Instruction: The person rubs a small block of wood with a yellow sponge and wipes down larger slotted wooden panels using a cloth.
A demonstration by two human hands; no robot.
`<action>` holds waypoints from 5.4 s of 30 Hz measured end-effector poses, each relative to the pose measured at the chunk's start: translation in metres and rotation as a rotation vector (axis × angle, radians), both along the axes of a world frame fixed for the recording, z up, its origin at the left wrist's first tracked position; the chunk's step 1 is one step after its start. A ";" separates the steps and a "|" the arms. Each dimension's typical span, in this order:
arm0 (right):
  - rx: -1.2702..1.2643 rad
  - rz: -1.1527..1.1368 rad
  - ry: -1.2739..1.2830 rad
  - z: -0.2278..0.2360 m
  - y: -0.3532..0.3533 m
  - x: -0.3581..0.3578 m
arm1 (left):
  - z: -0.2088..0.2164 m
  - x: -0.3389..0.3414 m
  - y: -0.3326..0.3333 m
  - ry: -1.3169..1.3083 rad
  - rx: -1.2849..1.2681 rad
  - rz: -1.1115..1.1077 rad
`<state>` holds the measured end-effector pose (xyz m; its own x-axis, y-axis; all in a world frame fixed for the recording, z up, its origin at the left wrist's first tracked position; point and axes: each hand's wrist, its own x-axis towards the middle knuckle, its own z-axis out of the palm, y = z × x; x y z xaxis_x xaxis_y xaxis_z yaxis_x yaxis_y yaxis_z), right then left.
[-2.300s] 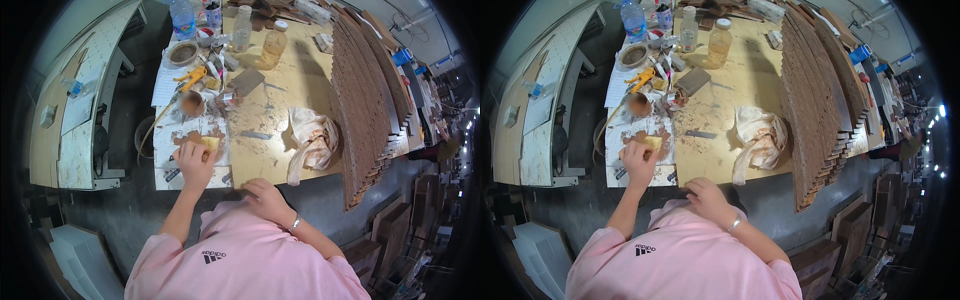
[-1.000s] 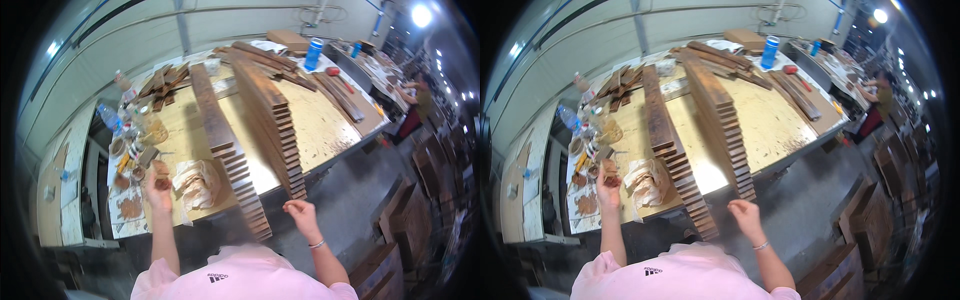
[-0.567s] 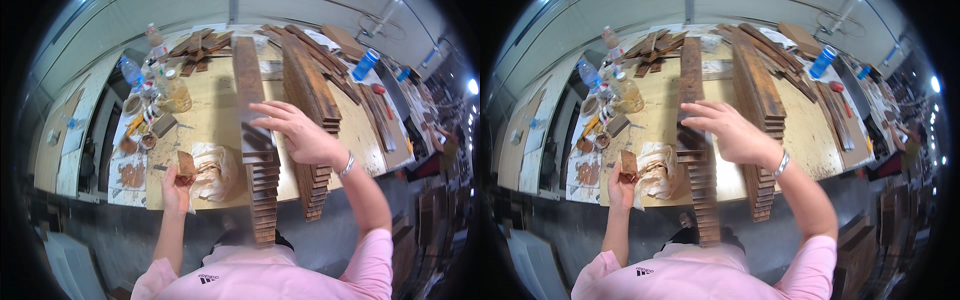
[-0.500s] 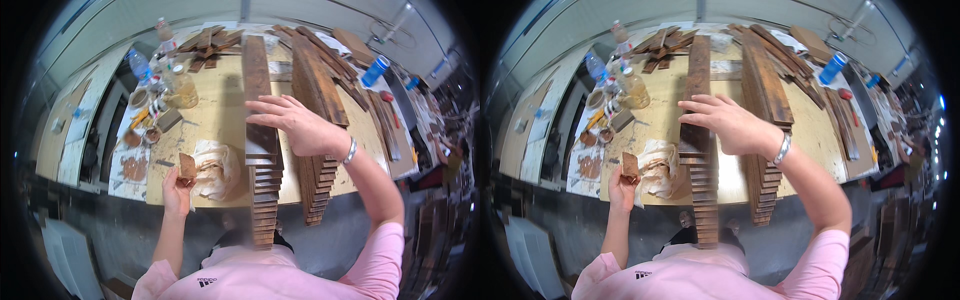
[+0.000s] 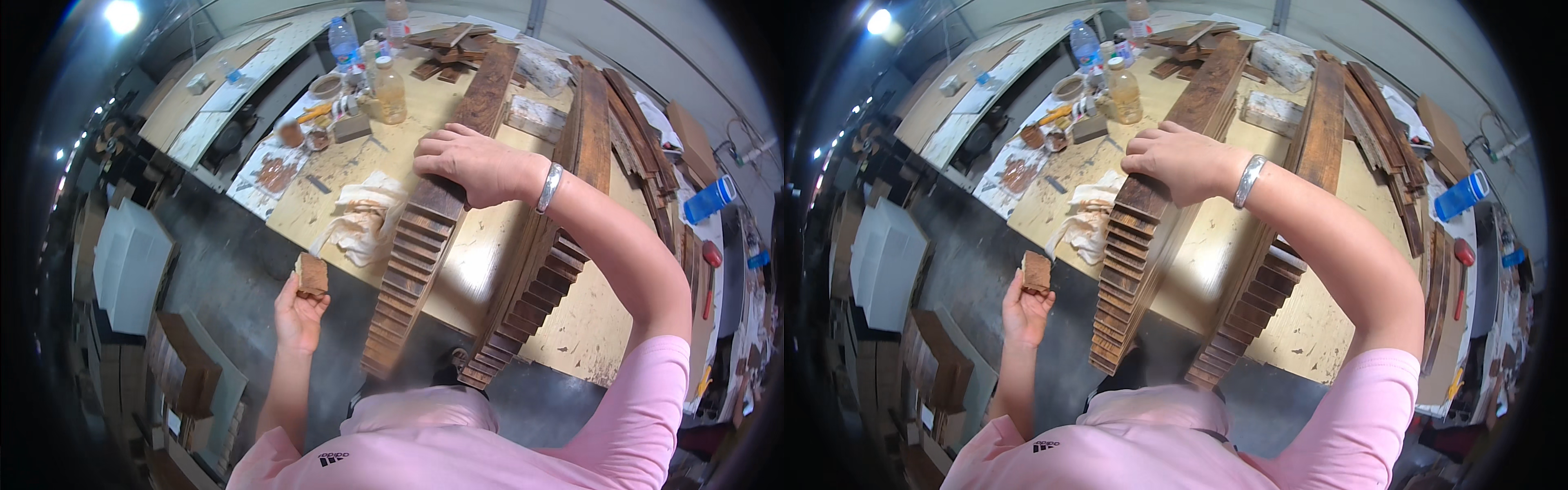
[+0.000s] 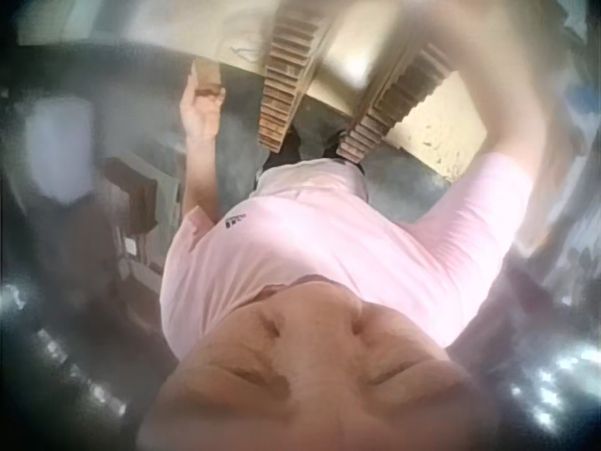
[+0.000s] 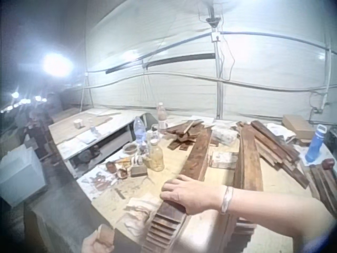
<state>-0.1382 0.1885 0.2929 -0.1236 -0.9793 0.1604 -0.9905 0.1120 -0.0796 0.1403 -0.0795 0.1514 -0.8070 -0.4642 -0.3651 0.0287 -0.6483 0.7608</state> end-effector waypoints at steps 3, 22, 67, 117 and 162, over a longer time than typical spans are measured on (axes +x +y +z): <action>-0.035 0.038 -0.032 -0.006 0.005 0.000 | 0.018 0.021 0.024 -0.071 -0.043 0.085; 0.122 -0.121 -0.602 0.019 0.000 -0.027 | 0.045 0.033 0.070 0.126 -0.049 -0.080; 0.138 -0.343 -0.105 -0.008 -0.027 -0.033 | 0.092 -0.089 0.183 0.086 -1.772 0.468; 0.126 -0.340 -0.099 -0.006 -0.027 -0.032 | 0.112 -0.096 0.165 -0.131 -1.748 0.384; 0.080 -0.335 -0.126 -0.008 -0.026 -0.031 | 0.123 -0.094 0.144 -0.089 -1.933 0.341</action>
